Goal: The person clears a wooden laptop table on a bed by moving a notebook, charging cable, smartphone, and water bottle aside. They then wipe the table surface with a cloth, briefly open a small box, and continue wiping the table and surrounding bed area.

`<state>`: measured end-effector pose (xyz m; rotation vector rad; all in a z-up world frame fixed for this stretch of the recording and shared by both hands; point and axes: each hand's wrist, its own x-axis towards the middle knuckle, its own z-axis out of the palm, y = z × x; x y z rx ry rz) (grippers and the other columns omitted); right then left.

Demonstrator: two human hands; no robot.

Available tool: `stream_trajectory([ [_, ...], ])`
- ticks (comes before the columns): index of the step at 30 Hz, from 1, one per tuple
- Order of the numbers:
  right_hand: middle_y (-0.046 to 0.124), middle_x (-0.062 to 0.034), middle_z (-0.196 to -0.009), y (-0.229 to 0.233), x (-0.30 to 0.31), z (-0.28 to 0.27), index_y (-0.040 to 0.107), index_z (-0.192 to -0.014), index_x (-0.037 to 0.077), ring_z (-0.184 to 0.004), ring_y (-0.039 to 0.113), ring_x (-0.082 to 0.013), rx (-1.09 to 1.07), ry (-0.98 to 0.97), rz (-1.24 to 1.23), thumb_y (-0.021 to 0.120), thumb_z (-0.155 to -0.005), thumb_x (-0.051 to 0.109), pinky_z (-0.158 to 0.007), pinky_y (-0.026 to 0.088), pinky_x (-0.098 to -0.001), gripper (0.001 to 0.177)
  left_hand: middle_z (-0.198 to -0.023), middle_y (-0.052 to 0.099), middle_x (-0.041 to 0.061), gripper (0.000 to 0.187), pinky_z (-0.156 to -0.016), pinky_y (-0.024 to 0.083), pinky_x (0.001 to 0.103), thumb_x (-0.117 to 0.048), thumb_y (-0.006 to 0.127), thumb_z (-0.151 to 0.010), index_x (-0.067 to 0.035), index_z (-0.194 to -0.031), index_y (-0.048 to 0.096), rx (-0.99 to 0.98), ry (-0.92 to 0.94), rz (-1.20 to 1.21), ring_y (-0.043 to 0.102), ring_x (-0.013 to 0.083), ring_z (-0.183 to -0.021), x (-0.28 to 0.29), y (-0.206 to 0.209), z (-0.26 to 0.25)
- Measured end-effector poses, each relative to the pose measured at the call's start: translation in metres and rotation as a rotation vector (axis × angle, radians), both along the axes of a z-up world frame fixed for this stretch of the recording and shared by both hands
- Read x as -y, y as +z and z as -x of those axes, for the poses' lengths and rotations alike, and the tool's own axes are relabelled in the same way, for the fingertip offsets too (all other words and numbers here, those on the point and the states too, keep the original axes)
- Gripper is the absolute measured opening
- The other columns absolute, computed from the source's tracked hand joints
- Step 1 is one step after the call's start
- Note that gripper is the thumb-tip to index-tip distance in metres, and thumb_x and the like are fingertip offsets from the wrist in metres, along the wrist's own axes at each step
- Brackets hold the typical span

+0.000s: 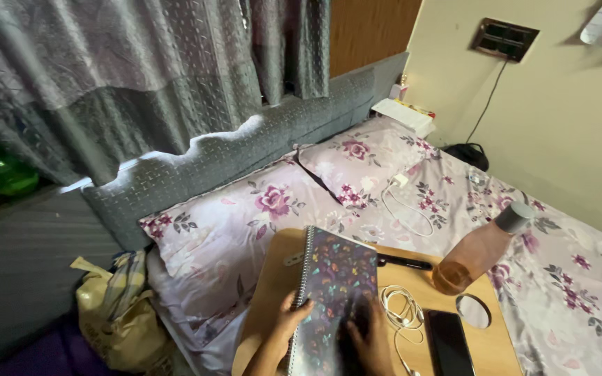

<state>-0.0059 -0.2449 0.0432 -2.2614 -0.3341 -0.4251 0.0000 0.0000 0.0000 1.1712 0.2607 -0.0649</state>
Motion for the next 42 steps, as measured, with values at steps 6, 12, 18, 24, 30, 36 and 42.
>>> stream_trajectory([
  [6,0.044,-0.0119,-0.151,0.097,0.017,-0.009,0.02,-0.155,0.014,-0.136,0.049,-0.0253,-0.456,0.05,-0.835,0.079,-0.079,0.016,-0.111,0.041,-0.0395,0.096,-0.109,0.072,-0.008,0.046,-0.09,0.048,0.022,-0.021,0.076,-0.085,-0.009,-0.129,0.066,0.187,-0.103,0.038,0.06,0.005,-0.099,-0.03,0.14,0.055],
  [12,0.077,-0.0114,-0.109,0.129,0.035,-0.009,0.07,-0.116,-0.004,-0.099,0.07,-0.0199,-0.478,0.261,-0.845,0.078,-0.086,0.009,-0.089,0.055,-0.0364,0.033,-0.107,0.063,-0.009,0.045,-0.09,0.045,0.024,-0.011,0.083,-0.085,-0.007,-0.127,0.065,0.428,-0.172,-0.138,0.054,0.0046,-0.099,-0.061,0.166,0.043],
  [18,0.077,-0.0082,-0.109,0.143,0.02,0.002,0.07,-0.114,0.0,-0.1,0.069,-0.0162,-0.423,0.167,-0.805,0.079,-0.083,0.009,-0.089,0.054,-0.033,0.034,-0.097,0.074,-0.004,0.038,-0.082,0.056,0.028,-0.006,0.089,-0.08,-0.003,-0.114,0.071,0.416,-0.089,-0.305,0.066,0.0094,-0.089,-0.064,0.144,0.023],
  [24,0.075,-0.0057,-0.11,0.123,0.017,0.01,0.067,-0.118,0.004,-0.101,0.068,-0.0158,-0.478,0.178,-0.817,0.079,-0.082,0.008,-0.089,0.053,-0.0333,0.038,-0.102,0.073,0.0,0.043,-0.084,0.055,0.029,-0.006,0.088,-0.079,-0.006,-0.117,0.069,0.343,-0.058,-0.294,0.065,0.0104,-0.092,-0.06,0.114,0.034],
  [30,0.078,-0.006,-0.111,0.108,0.021,-0.005,0.072,-0.119,0.002,-0.1,0.068,-0.0158,-0.638,0.232,-0.793,0.076,-0.087,0.013,-0.089,0.053,-0.0334,0.034,-0.106,0.076,0.001,0.046,-0.088,0.056,0.03,-0.013,0.087,-0.079,-0.004,-0.12,0.068,0.187,-0.018,-0.223,0.069,0.0127,-0.097,-0.064,0.095,0.047],
  [36,0.076,0.0,-0.111,0.076,0.022,-0.003,0.069,-0.12,0.008,-0.102,0.067,-0.0101,-0.638,0.205,-0.653,0.077,-0.085,0.014,-0.09,0.052,-0.0292,0.037,-0.116,0.073,0.002,0.052,-0.095,0.051,0.029,-0.008,0.086,-0.077,-0.004,-0.125,0.067,0.318,0.127,-0.396,0.066,0.0129,-0.107,-0.058,0.034,0.048],
  [42,0.077,-0.0011,-0.113,0.082,0.016,0.002,0.069,-0.122,0.003,-0.102,0.068,-0.0113,-0.555,0.201,-0.74,0.074,-0.089,0.016,-0.091,0.053,-0.0296,0.036,-0.119,0.072,0.004,0.052,-0.096,0.052,0.031,-0.004,0.082,-0.08,-0.002,-0.128,0.064,0.316,0.2,-0.157,0.066,0.0139,-0.108,-0.039,0.058,0.06],
])
